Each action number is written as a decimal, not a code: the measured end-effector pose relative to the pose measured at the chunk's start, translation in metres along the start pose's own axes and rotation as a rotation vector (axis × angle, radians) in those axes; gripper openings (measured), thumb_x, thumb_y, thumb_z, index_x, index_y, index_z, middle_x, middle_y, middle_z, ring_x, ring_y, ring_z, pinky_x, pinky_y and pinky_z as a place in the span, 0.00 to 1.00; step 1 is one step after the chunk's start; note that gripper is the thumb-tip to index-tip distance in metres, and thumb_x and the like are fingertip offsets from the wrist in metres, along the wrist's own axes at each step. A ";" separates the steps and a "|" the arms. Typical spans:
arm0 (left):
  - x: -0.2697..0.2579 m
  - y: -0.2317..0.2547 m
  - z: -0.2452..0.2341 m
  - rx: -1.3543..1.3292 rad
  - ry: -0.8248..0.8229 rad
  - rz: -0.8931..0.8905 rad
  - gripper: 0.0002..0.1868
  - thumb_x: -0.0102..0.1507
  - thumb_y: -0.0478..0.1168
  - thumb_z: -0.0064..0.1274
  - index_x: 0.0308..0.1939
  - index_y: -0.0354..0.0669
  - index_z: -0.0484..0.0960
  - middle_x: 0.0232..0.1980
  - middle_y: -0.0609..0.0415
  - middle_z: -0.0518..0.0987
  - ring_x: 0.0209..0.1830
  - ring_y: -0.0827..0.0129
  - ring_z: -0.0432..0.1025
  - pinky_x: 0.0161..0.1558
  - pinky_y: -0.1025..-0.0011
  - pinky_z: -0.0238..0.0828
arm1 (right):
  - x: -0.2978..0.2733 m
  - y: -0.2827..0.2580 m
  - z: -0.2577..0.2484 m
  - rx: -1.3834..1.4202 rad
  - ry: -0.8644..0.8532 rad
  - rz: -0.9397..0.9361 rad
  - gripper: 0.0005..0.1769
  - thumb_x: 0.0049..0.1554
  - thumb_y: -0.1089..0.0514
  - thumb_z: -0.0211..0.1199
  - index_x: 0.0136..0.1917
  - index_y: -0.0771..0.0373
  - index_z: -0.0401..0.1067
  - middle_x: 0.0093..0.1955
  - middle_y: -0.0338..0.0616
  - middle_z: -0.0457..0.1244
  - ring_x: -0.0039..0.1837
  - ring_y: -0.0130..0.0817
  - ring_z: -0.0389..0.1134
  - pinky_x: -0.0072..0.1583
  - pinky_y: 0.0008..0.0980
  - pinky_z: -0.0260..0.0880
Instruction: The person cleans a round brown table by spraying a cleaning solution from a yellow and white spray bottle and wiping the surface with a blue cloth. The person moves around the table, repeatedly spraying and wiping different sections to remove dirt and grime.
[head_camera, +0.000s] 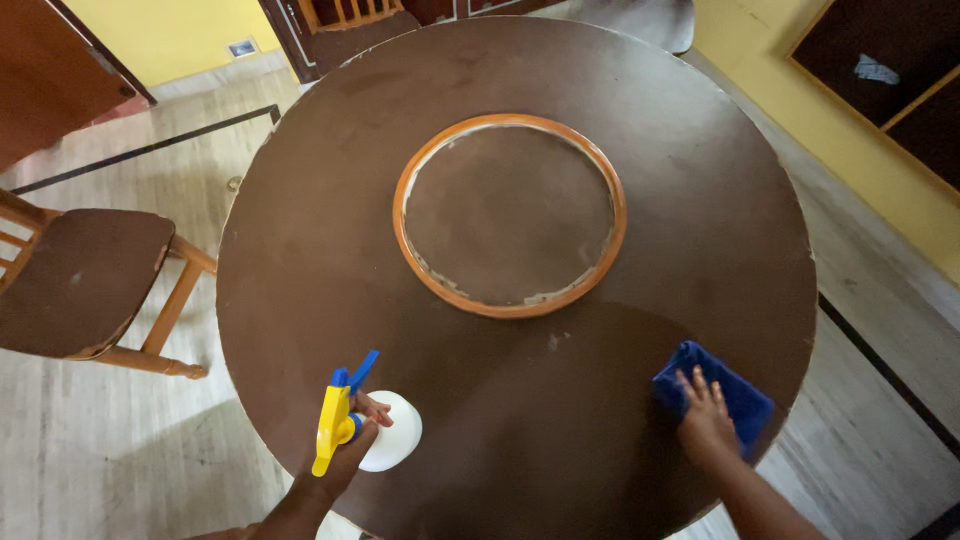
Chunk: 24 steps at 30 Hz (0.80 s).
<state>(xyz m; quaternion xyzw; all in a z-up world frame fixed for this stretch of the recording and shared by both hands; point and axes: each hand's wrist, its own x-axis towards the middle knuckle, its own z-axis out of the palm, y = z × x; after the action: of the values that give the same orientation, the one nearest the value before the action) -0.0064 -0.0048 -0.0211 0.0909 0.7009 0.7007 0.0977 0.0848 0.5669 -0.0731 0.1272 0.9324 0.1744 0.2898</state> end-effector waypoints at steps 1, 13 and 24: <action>0.000 0.000 -0.001 0.013 -0.005 -0.013 0.09 0.59 0.26 0.50 0.38 0.44 0.72 0.39 0.50 0.82 0.56 0.57 0.78 0.65 0.53 0.69 | -0.011 -0.007 0.000 -0.181 -0.072 -0.051 0.29 0.56 0.58 0.62 0.68 0.35 0.63 0.90 0.39 0.26 0.88 0.53 0.31 0.80 0.53 0.43; 0.000 0.007 0.001 0.054 0.001 -0.084 0.09 0.59 0.26 0.50 0.38 0.43 0.72 0.40 0.51 0.82 0.58 0.59 0.78 0.66 0.54 0.69 | -0.087 -0.075 0.097 0.181 0.398 0.122 0.45 0.54 0.52 0.53 0.78 0.25 0.38 0.86 0.22 0.32 0.85 0.41 0.42 0.70 0.66 0.63; 0.001 0.007 0.001 0.015 -0.017 -0.052 0.09 0.59 0.26 0.49 0.39 0.43 0.72 0.41 0.50 0.81 0.59 0.57 0.76 0.66 0.52 0.67 | -0.032 0.007 0.062 0.509 0.304 0.154 0.55 0.48 0.56 0.62 0.83 0.34 0.40 0.86 0.31 0.35 0.85 0.49 0.40 0.69 0.63 0.63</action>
<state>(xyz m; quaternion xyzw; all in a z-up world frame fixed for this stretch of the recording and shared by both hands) -0.0076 -0.0038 -0.0141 0.0793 0.7075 0.6917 0.1209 0.1472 0.5778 -0.1020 0.2385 0.9664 -0.0264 0.0919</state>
